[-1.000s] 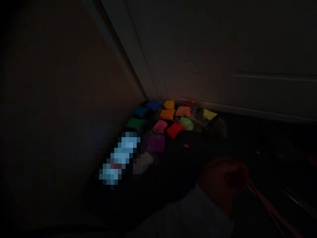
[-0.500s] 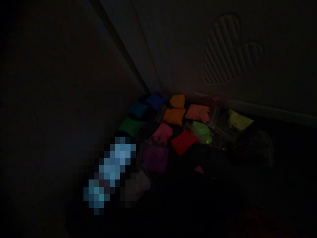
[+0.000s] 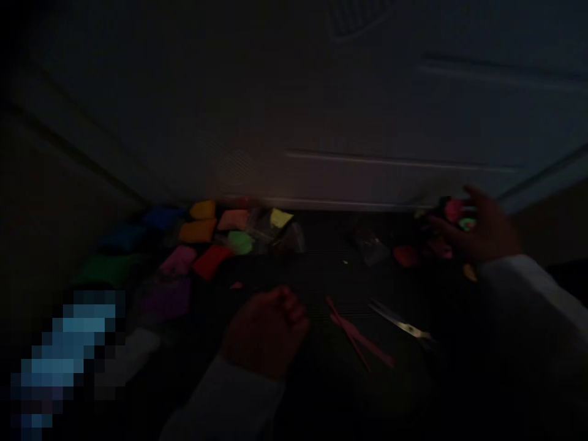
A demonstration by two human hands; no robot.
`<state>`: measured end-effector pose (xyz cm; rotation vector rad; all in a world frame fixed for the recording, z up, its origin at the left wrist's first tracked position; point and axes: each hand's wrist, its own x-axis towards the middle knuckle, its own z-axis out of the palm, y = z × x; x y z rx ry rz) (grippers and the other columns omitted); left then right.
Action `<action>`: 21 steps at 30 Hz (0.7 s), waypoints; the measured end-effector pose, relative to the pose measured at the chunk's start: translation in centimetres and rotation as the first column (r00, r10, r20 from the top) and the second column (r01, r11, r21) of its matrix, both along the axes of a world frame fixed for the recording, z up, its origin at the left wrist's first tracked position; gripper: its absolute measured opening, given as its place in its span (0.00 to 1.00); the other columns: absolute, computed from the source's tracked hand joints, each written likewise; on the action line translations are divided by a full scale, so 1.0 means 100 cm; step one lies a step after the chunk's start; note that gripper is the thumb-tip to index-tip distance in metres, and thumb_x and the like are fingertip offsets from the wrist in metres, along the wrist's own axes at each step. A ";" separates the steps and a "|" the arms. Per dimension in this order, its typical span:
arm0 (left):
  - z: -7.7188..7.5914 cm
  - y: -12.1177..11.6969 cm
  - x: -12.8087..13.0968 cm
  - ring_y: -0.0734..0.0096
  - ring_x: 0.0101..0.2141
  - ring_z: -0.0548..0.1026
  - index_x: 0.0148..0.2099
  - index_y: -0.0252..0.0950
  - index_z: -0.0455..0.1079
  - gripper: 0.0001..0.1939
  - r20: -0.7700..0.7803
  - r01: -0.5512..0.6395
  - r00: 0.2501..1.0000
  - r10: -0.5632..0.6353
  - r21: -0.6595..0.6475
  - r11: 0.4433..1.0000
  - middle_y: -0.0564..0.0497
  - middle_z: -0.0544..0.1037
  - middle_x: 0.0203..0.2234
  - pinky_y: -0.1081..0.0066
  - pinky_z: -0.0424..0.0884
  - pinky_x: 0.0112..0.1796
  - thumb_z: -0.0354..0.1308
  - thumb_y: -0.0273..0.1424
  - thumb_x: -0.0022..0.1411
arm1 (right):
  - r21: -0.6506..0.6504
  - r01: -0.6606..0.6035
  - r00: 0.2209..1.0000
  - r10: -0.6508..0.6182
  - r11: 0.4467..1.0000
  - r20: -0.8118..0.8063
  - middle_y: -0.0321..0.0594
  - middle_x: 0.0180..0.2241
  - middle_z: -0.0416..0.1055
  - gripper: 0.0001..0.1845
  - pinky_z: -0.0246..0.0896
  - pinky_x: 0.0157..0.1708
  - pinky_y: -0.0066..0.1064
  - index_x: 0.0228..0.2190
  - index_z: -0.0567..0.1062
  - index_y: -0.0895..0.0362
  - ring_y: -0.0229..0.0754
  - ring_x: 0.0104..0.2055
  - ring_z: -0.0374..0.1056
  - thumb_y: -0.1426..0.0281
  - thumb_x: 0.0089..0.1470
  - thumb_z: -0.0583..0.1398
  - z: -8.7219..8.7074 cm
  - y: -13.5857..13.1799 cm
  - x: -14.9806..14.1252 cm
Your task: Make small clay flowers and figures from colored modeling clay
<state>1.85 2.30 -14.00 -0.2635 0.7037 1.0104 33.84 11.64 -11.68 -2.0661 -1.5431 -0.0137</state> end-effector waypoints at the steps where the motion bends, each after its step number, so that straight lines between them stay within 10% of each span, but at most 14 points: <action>1: 0.001 0.003 -0.001 0.78 0.18 0.62 0.22 0.32 0.66 0.06 -0.006 -0.002 1.000 0.002 0.038 0.999 0.53 0.63 0.14 0.75 0.57 0.19 0.51 0.28 0.46 | 0.009 -0.008 1.000 0.008 1.000 -0.011 0.53 0.44 0.64 0.41 0.62 0.31 0.35 0.51 0.57 0.52 0.45 0.40 0.65 0.59 0.35 0.63 0.007 -0.005 0.005; 16: -0.008 0.009 0.000 0.76 0.20 0.62 0.23 0.32 0.67 0.07 -0.190 0.061 0.982 -0.019 0.217 0.974 0.52 0.64 0.17 0.73 0.60 0.21 0.51 0.30 0.44 | 0.057 0.013 0.923 0.010 0.998 -0.385 0.46 0.46 0.61 0.41 0.64 0.33 0.33 0.52 0.52 0.55 0.43 0.39 0.65 0.61 0.37 0.61 0.013 -0.013 0.019; 21: -0.006 0.009 0.000 0.76 0.19 0.62 0.23 0.31 0.66 0.07 -0.172 0.049 0.985 -0.010 0.225 0.973 0.52 0.63 0.17 0.73 0.60 0.20 0.50 0.29 0.45 | 0.090 -0.065 0.956 0.088 0.994 -0.281 0.45 0.45 0.62 0.44 0.63 0.37 0.39 0.52 0.53 0.54 0.47 0.41 0.64 0.58 0.34 0.62 -0.005 -0.052 0.030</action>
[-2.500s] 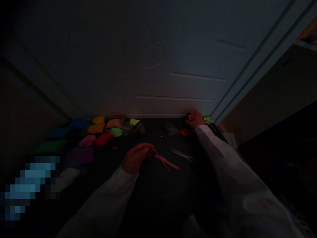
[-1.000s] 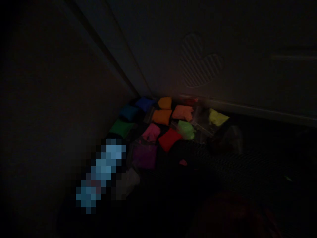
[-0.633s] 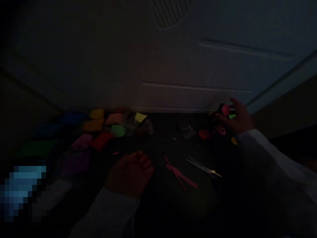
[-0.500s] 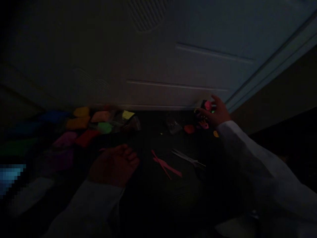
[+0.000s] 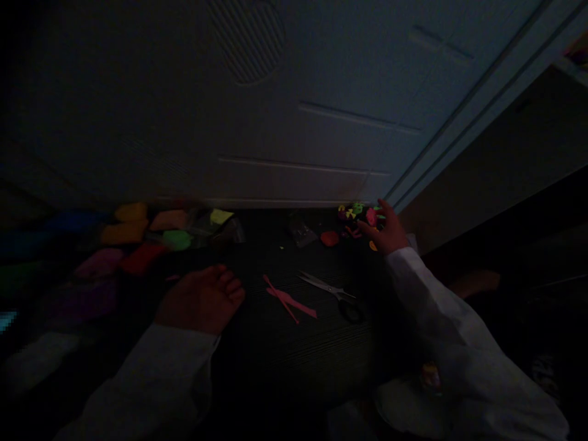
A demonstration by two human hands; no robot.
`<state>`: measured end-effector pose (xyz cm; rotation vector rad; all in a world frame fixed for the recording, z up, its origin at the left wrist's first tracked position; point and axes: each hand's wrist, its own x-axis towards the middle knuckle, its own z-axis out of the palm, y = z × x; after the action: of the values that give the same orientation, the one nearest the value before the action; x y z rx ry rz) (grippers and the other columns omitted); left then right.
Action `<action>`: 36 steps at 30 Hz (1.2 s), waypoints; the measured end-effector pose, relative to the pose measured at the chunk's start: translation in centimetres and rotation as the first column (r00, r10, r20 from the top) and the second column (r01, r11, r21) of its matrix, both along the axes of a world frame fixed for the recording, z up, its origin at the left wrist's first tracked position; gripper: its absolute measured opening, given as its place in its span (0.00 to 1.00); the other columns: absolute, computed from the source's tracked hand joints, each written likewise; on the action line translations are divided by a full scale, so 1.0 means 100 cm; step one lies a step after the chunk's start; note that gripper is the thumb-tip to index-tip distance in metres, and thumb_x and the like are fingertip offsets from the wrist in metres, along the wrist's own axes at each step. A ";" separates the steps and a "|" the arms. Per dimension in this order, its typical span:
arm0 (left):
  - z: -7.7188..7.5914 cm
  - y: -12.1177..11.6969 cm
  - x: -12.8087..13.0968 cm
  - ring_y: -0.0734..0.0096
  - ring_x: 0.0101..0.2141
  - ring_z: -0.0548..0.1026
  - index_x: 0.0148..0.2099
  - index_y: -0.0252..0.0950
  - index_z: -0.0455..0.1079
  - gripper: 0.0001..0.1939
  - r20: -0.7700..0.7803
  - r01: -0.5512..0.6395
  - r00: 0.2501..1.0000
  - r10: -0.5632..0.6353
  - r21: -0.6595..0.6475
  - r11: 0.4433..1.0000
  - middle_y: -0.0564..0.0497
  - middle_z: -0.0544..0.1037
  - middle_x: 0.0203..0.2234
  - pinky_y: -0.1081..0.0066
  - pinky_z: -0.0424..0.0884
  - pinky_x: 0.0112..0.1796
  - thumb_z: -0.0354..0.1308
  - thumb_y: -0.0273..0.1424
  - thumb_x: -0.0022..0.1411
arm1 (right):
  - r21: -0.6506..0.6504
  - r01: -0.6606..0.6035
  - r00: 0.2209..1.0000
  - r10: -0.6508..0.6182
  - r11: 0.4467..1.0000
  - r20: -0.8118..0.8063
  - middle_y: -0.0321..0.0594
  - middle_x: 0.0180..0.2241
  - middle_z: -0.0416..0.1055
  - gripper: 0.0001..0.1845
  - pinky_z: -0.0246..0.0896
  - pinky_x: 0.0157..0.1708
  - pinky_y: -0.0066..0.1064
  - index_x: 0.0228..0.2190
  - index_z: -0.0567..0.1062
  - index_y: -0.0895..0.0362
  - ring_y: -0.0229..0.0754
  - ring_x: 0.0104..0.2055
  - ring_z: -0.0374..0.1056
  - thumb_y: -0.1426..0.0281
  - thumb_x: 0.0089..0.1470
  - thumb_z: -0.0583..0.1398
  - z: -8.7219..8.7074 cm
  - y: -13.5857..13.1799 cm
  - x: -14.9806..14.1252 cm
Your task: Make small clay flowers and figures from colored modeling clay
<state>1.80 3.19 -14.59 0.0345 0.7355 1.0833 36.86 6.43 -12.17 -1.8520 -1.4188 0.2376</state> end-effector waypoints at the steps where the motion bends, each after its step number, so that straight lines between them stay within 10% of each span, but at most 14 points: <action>1: 0.000 0.000 0.000 0.76 0.20 0.62 0.24 0.31 0.66 0.07 0.002 0.002 1.000 -0.002 0.001 1.000 0.52 0.63 0.17 0.73 0.60 0.20 0.50 0.29 0.45 | -0.001 -0.022 0.998 0.022 1.000 0.058 0.45 0.44 0.62 0.44 0.62 0.39 0.40 0.52 0.54 0.54 0.47 0.42 0.64 0.58 0.34 0.63 -0.005 -0.011 0.001; 18: -0.007 0.003 0.002 0.76 0.19 0.61 0.22 0.31 0.65 0.06 -0.022 0.021 1.000 -0.020 0.045 0.999 0.52 0.63 0.17 0.73 0.60 0.19 0.49 0.29 0.44 | 0.052 0.266 0.964 -0.267 0.963 0.008 0.44 0.43 0.63 0.42 0.58 0.44 0.42 0.51 0.54 0.53 0.45 0.43 0.63 0.58 0.34 0.63 -0.043 -0.104 0.064; 36: -0.002 0.004 0.000 0.74 0.20 0.63 0.24 0.31 0.66 0.07 -0.054 -0.029 0.998 0.031 0.026 0.999 0.51 0.65 0.17 0.71 0.61 0.20 0.49 0.29 0.44 | 0.058 0.001 0.981 -0.012 0.998 0.191 0.44 0.45 0.61 0.43 0.56 0.43 0.41 0.52 0.52 0.53 0.46 0.44 0.61 0.56 0.35 0.60 -0.019 0.060 -0.034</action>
<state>1.78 3.62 -14.77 0.0751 0.7734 1.1239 33.49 12.45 -14.12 -1.8720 -1.5320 0.0141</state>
